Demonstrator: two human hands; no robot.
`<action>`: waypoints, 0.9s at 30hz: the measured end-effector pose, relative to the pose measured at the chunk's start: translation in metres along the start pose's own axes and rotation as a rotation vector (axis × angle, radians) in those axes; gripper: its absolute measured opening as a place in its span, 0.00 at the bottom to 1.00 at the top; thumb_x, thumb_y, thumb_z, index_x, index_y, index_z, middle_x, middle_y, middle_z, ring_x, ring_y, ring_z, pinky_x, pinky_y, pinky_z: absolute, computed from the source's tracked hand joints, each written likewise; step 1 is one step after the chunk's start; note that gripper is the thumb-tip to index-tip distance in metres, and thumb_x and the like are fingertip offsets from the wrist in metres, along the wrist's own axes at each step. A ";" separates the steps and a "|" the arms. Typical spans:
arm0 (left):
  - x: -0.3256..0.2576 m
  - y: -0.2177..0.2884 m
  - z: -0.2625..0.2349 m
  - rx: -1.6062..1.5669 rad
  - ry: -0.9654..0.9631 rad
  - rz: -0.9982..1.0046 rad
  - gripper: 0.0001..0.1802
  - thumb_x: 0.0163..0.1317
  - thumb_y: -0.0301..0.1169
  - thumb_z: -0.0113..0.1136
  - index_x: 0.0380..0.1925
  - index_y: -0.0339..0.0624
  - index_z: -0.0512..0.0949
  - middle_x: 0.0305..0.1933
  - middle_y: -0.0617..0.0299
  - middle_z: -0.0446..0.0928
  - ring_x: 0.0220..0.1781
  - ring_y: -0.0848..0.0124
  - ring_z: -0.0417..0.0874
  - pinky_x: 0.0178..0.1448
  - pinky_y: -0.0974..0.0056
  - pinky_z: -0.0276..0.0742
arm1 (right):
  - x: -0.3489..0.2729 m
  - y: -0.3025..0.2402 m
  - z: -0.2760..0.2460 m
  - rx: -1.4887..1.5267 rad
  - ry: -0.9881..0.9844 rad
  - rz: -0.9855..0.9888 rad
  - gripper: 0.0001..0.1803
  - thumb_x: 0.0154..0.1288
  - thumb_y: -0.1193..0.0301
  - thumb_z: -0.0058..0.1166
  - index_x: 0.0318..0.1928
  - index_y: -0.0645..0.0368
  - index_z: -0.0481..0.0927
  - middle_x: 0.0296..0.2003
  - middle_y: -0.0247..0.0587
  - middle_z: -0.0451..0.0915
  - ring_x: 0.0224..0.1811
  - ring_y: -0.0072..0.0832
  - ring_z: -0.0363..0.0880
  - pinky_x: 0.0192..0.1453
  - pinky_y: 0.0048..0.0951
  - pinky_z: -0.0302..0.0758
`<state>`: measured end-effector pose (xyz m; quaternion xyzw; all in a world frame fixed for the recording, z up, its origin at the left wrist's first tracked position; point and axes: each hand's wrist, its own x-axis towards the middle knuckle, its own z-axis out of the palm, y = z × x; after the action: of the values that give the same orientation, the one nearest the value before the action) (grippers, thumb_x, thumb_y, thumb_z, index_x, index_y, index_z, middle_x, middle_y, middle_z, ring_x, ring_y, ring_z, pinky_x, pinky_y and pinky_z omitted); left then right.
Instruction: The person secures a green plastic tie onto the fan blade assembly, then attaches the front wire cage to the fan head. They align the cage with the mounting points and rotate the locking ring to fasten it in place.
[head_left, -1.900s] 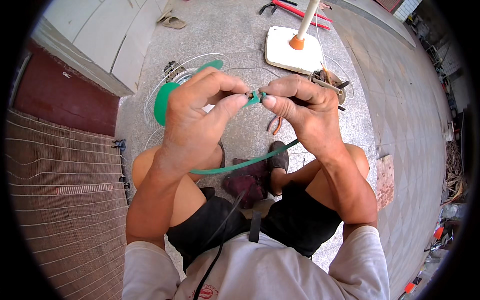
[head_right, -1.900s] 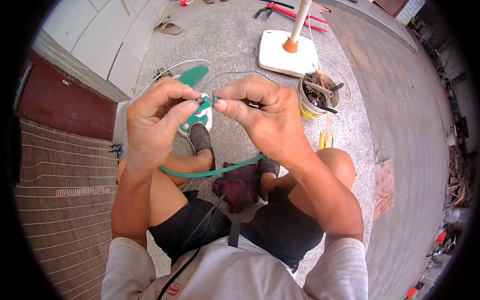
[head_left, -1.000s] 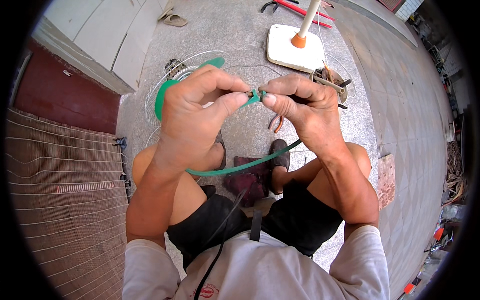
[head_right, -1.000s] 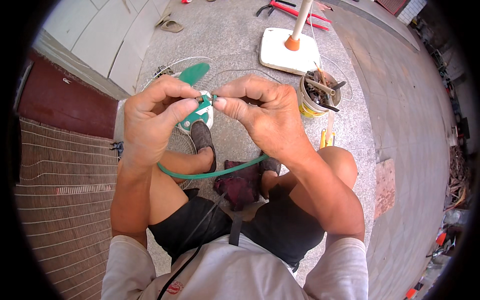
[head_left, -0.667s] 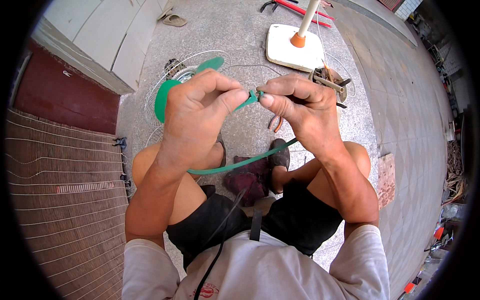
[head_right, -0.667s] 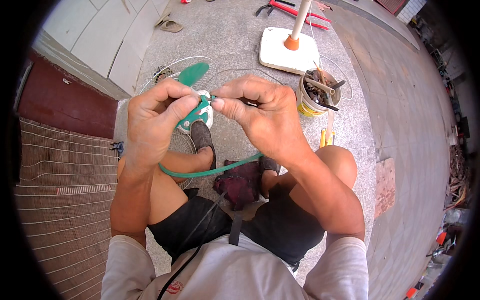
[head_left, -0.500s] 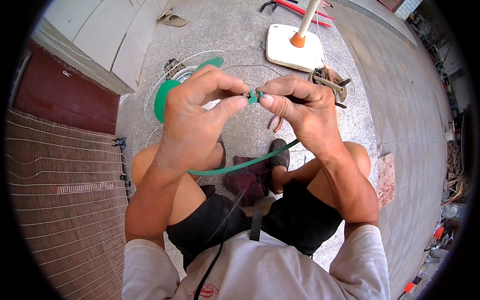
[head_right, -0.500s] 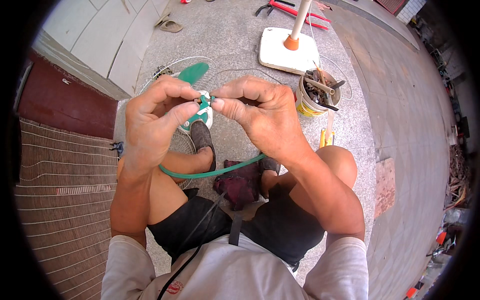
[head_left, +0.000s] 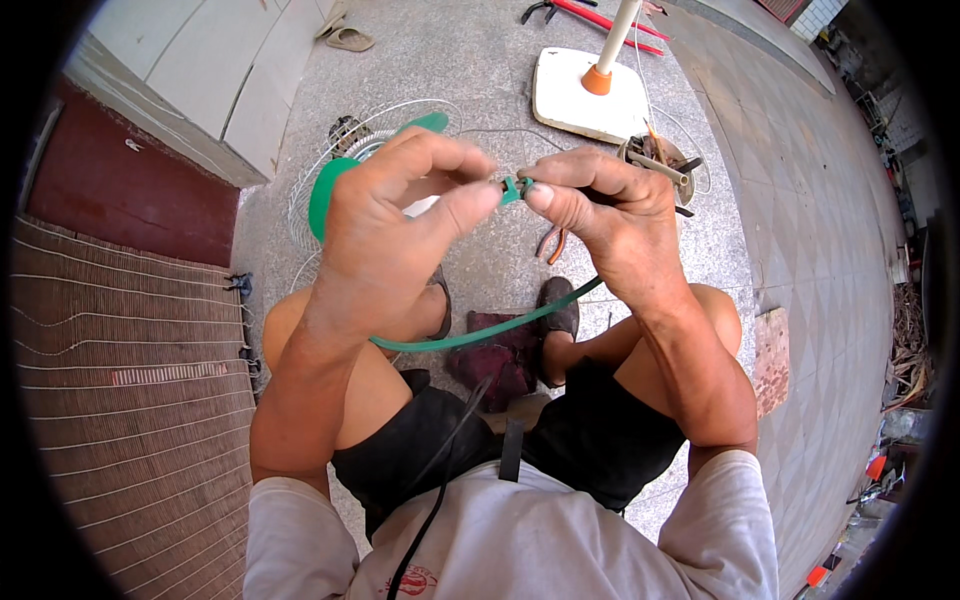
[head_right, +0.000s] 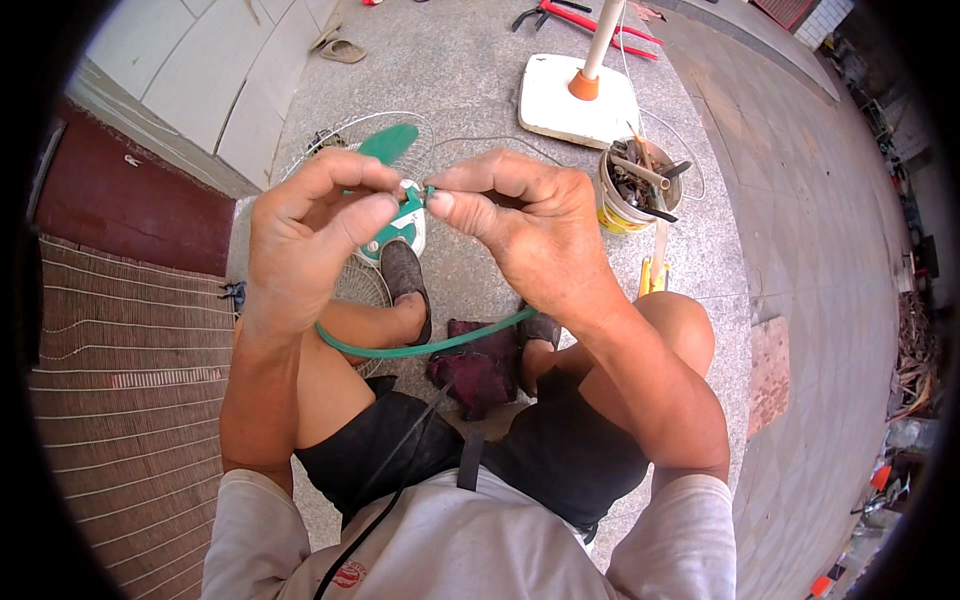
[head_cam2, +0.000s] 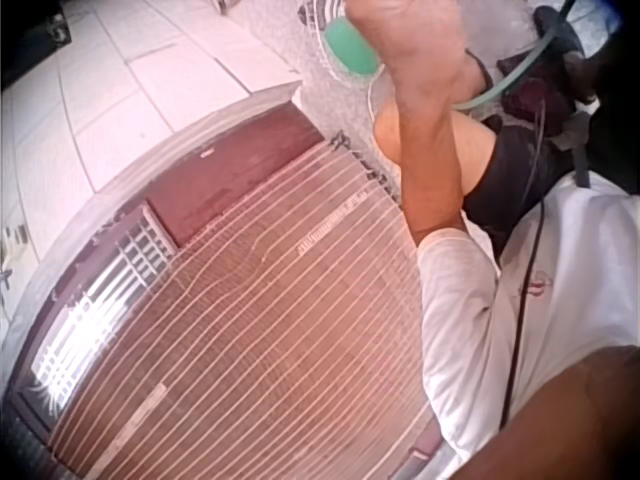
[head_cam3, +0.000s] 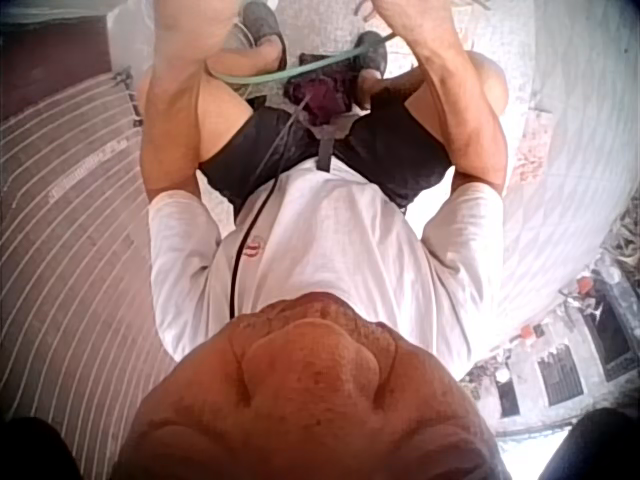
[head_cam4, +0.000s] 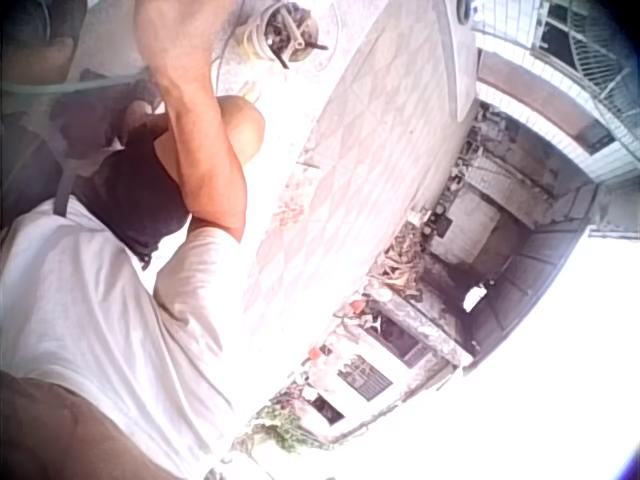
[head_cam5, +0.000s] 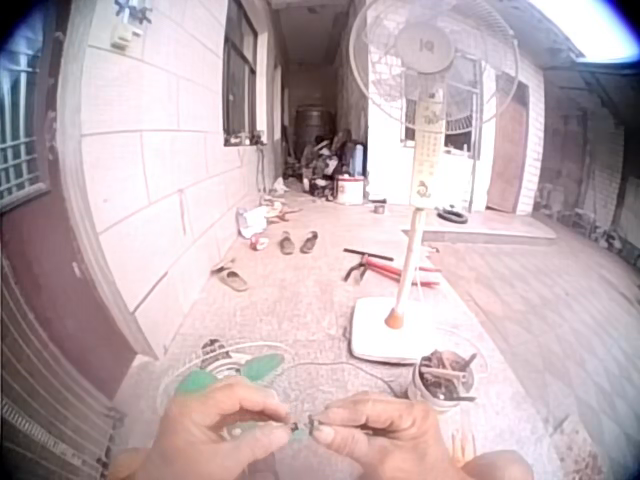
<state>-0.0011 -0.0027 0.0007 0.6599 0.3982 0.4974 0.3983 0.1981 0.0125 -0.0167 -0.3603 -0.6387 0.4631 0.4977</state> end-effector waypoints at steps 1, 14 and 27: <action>0.000 -0.001 -0.004 0.014 -0.023 -0.023 0.05 0.60 0.17 0.60 0.36 0.32 0.79 0.40 0.62 0.75 0.43 0.76 0.77 0.47 0.71 0.74 | 0.000 0.000 0.000 -0.015 0.006 -0.001 0.06 0.60 0.73 0.66 0.37 0.62 0.87 0.32 0.35 0.84 0.36 0.18 0.79 0.42 0.22 0.75; 0.001 -0.004 -0.005 0.092 -0.063 0.090 0.05 0.61 0.17 0.59 0.38 0.31 0.79 0.41 0.61 0.74 0.42 0.76 0.76 0.46 0.71 0.72 | -0.001 0.001 0.001 -0.018 0.025 -0.046 0.06 0.60 0.73 0.66 0.36 0.62 0.86 0.31 0.35 0.84 0.34 0.18 0.78 0.40 0.22 0.75; -0.001 -0.003 0.002 0.026 -0.027 0.095 0.06 0.61 0.17 0.59 0.39 0.32 0.77 0.40 0.61 0.74 0.44 0.76 0.77 0.48 0.71 0.74 | -0.001 0.000 0.002 0.026 0.016 0.036 0.07 0.60 0.73 0.66 0.36 0.63 0.86 0.31 0.35 0.84 0.35 0.18 0.78 0.41 0.22 0.75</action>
<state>0.0001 -0.0029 -0.0032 0.6899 0.3673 0.5015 0.3711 0.1962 0.0112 -0.0170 -0.3689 -0.6221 0.4774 0.4991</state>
